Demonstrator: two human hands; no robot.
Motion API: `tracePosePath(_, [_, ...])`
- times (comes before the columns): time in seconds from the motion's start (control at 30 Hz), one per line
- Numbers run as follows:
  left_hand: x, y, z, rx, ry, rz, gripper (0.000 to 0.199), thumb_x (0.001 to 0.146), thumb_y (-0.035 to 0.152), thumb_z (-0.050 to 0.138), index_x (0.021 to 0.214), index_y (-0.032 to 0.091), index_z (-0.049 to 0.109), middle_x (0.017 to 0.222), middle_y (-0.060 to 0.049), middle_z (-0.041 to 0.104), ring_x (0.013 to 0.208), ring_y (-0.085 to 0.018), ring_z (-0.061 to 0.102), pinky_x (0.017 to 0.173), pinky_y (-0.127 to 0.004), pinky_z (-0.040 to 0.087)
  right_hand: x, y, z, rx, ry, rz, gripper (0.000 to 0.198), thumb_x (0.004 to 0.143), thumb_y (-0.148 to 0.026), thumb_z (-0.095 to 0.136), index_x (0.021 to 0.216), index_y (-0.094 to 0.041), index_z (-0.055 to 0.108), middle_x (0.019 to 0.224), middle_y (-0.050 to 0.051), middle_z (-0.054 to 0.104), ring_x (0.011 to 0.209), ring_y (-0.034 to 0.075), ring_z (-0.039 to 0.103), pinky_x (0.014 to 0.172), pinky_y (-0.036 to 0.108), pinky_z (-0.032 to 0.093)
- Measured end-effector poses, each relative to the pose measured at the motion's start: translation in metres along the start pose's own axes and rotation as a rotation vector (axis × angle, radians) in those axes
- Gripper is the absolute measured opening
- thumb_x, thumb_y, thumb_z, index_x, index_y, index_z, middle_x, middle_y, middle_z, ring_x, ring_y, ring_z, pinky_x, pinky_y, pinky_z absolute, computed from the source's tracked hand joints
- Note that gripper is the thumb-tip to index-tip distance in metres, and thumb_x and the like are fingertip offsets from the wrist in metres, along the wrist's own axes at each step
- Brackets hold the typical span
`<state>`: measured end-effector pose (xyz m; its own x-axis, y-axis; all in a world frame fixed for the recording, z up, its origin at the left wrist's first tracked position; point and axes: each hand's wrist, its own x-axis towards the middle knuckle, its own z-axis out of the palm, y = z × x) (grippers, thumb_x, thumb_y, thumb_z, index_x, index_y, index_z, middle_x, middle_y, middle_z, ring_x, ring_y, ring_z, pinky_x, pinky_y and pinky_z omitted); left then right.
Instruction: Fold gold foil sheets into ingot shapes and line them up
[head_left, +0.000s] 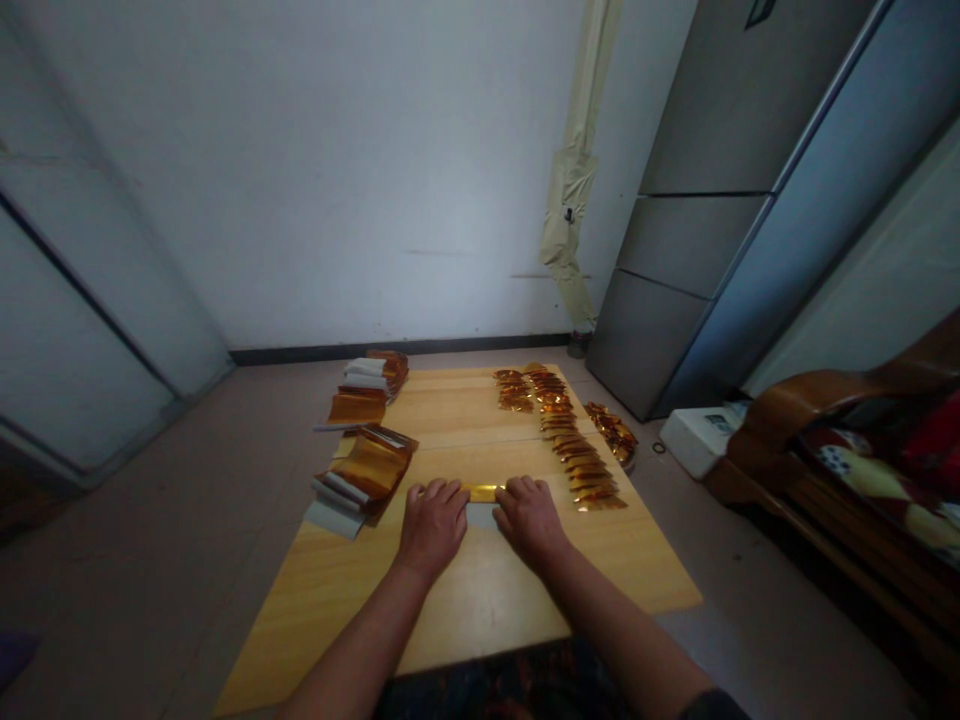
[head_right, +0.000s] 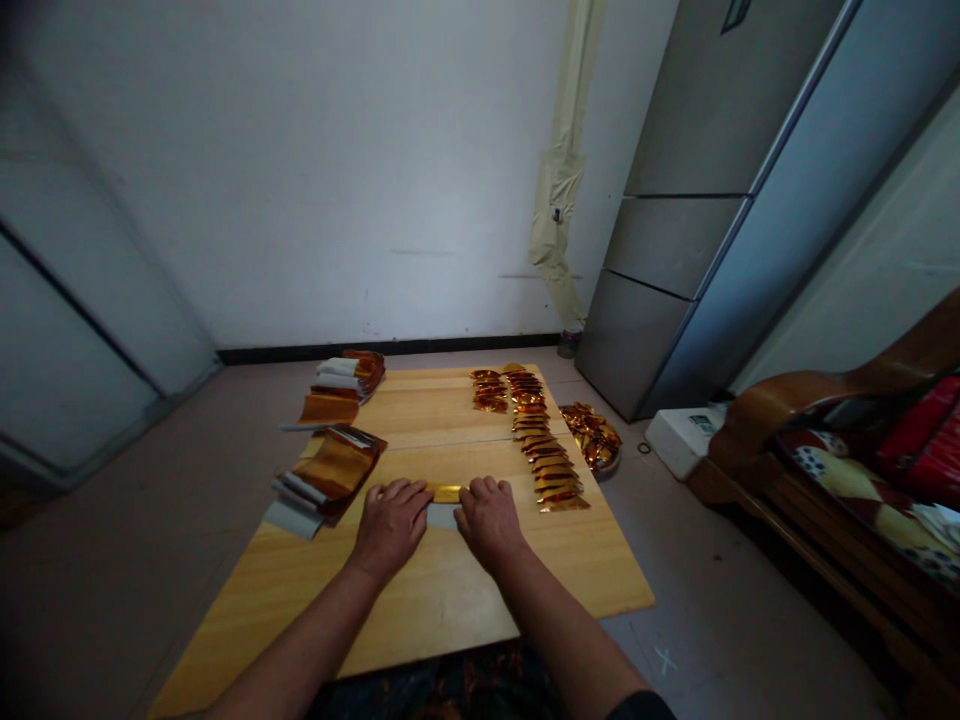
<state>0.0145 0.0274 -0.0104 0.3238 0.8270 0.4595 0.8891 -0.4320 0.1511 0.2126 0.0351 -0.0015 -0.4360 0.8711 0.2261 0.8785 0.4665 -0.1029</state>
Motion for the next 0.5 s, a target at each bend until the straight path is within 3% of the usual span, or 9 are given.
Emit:
tracePosePath(0.17, [-0.001, -0.002, 0.003, 0.0, 0.007, -0.011, 0.027, 0.083, 0.018, 0.057, 0.106, 0.028, 0.067, 0.115, -0.006, 0.069, 0.106, -0.026, 0.057, 0.091, -0.047, 0.034, -0.011, 0.011, -0.007, 0.098, 0.061, 0.035, 0.013, 0.092, -0.03, 0.054, 0.094, -0.022, 0.065, 0.103, 0.005, 0.061, 0.096, 0.02, 0.049, 0.082, 0.032, 0.031])
tracePosePath(0.33, [0.0, 0.0, 0.002, -0.014, 0.01, -0.009, 0.026, 0.084, 0.02, 0.056, 0.107, 0.027, 0.066, 0.116, -0.007, 0.069, 0.104, -0.025, 0.058, 0.09, -0.045, 0.035, -0.011, 0.014, -0.009, 0.236, 0.183, 0.055, 0.026, 0.091, -0.022, 0.052, 0.115, -0.021, 0.064, 0.124, 0.01, 0.058, 0.108, 0.022, 0.049, 0.089, 0.034, 0.034])
tracePosePath(0.5, [0.001, 0.001, 0.001, 0.005, -0.002, -0.008, 0.023, 0.086, 0.02, 0.054, 0.106, 0.024, 0.066, 0.116, -0.008, 0.069, 0.103, -0.025, 0.059, 0.09, -0.046, 0.034, -0.004, 0.003, -0.009, 0.274, 0.123, 0.018, 0.03, 0.089, -0.021, 0.054, 0.117, -0.022, 0.062, 0.13, 0.008, 0.058, 0.115, 0.021, 0.047, 0.093, 0.034, 0.034])
